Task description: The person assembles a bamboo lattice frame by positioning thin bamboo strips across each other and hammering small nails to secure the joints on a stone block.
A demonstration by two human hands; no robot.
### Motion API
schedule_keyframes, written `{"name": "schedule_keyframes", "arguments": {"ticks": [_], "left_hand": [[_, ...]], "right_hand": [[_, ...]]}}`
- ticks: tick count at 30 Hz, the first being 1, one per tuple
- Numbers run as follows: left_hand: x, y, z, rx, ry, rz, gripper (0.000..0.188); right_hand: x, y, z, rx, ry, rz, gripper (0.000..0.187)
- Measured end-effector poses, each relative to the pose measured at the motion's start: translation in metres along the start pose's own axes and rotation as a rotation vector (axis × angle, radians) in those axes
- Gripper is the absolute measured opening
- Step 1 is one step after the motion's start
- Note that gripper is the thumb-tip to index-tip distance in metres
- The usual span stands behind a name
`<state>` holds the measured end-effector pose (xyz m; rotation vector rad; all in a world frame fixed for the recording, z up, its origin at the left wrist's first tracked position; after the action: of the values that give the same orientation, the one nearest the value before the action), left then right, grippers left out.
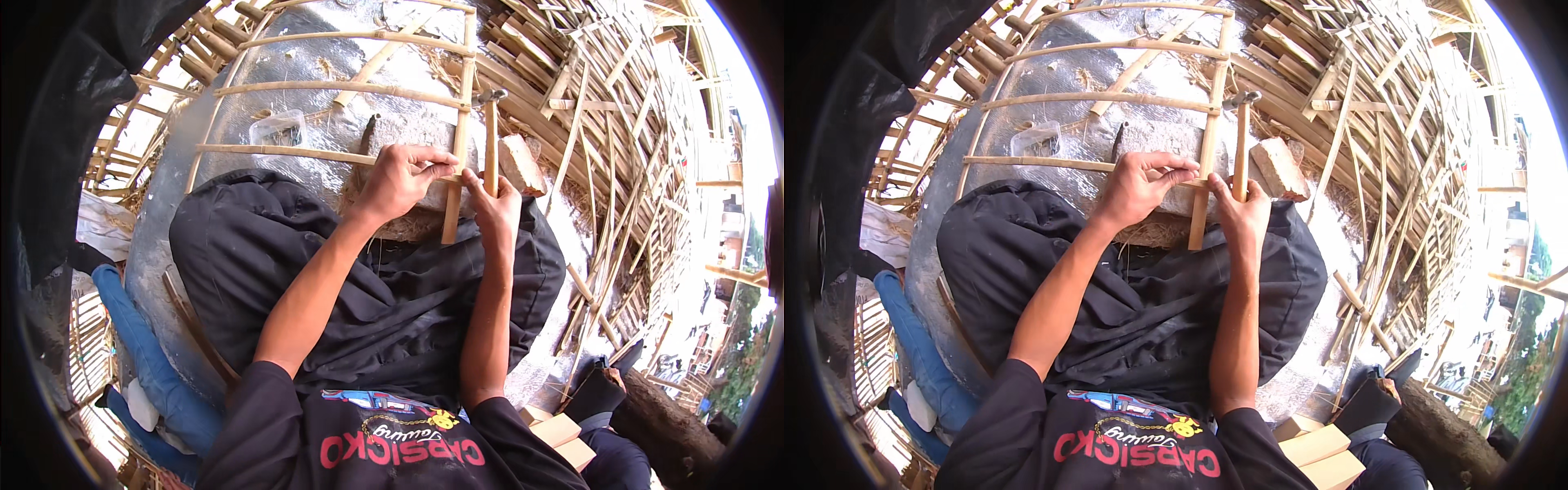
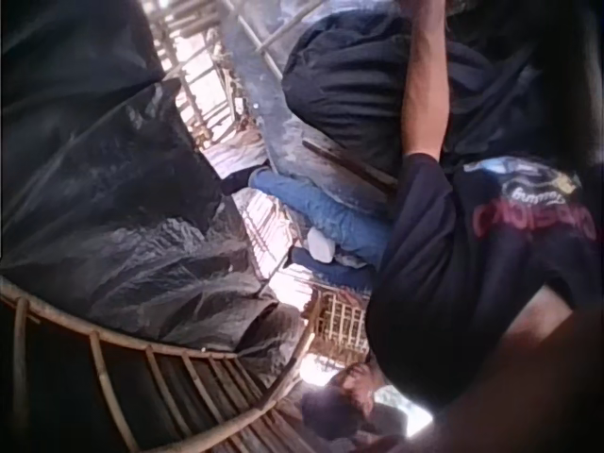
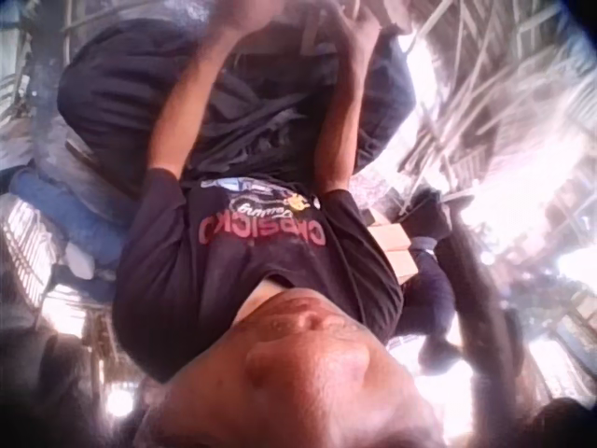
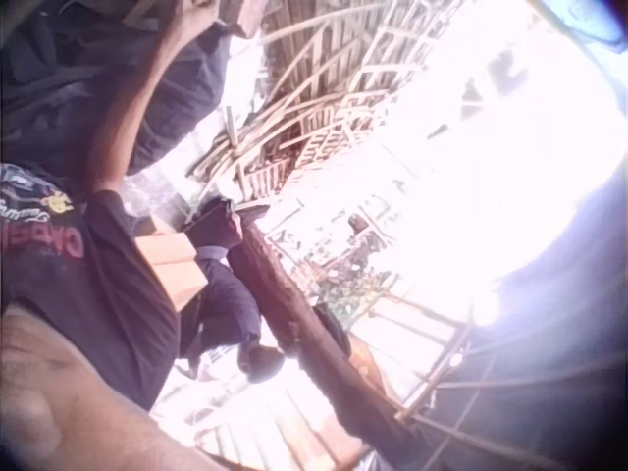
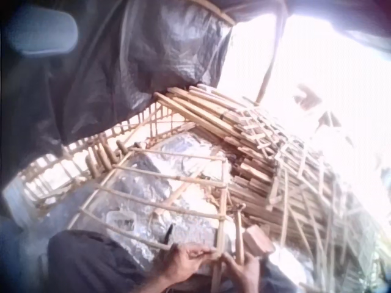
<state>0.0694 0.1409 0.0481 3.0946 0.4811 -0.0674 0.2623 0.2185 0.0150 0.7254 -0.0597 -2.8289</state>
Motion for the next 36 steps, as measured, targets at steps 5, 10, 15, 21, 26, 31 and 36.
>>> {"name": "schedule_keyframes", "arguments": {"ticks": [5, 10, 15, 21, 26, 31, 36], "left_hand": [[0.000, -0.003, 0.009, 0.024, 0.002, -0.049, 0.016], [0.013, -0.004, 0.006, 0.143, -0.159, -0.096, 0.015], [0.013, -0.004, 0.007, 0.187, -0.217, -0.117, 0.015], [0.013, -0.001, 0.004, 0.219, -0.247, -0.151, 0.013], [0.017, 0.001, 0.003, 0.309, -0.266, -0.189, 0.012], [0.016, 0.001, 0.005, 0.291, -0.288, -0.203, 0.012], [0.014, 0.002, 0.007, 0.282, -0.310, -0.216, 0.012]], "right_hand": [[0.000, 0.004, 0.006, 0.034, 0.020, 0.005, 0.040], [0.002, 0.000, 0.000, 0.017, 0.012, 0.005, 0.040], [0.001, 0.000, 0.002, 0.008, 0.037, -0.001, 0.044], [0.001, -0.001, 0.001, -0.004, 0.035, 0.002, 0.047], [0.001, -0.004, -0.003, -0.011, 0.033, 0.007, 0.048], [0.000, -0.001, 0.003, -0.015, 0.049, 0.011, 0.048], [0.002, -0.002, 0.004, 0.031, 0.050, 0.034, 0.045]]}}
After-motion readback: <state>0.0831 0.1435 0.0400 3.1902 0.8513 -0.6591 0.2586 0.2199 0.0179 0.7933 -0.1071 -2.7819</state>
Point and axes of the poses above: each hand's wrist, its own y-axis away from the middle knuckle, its own x-axis out of the palm, z = x × y, the point moved 9 cm from there along -y, towards the middle knuckle, and after that the axes turned 10 degrees about -x, right-handed, at the moved point
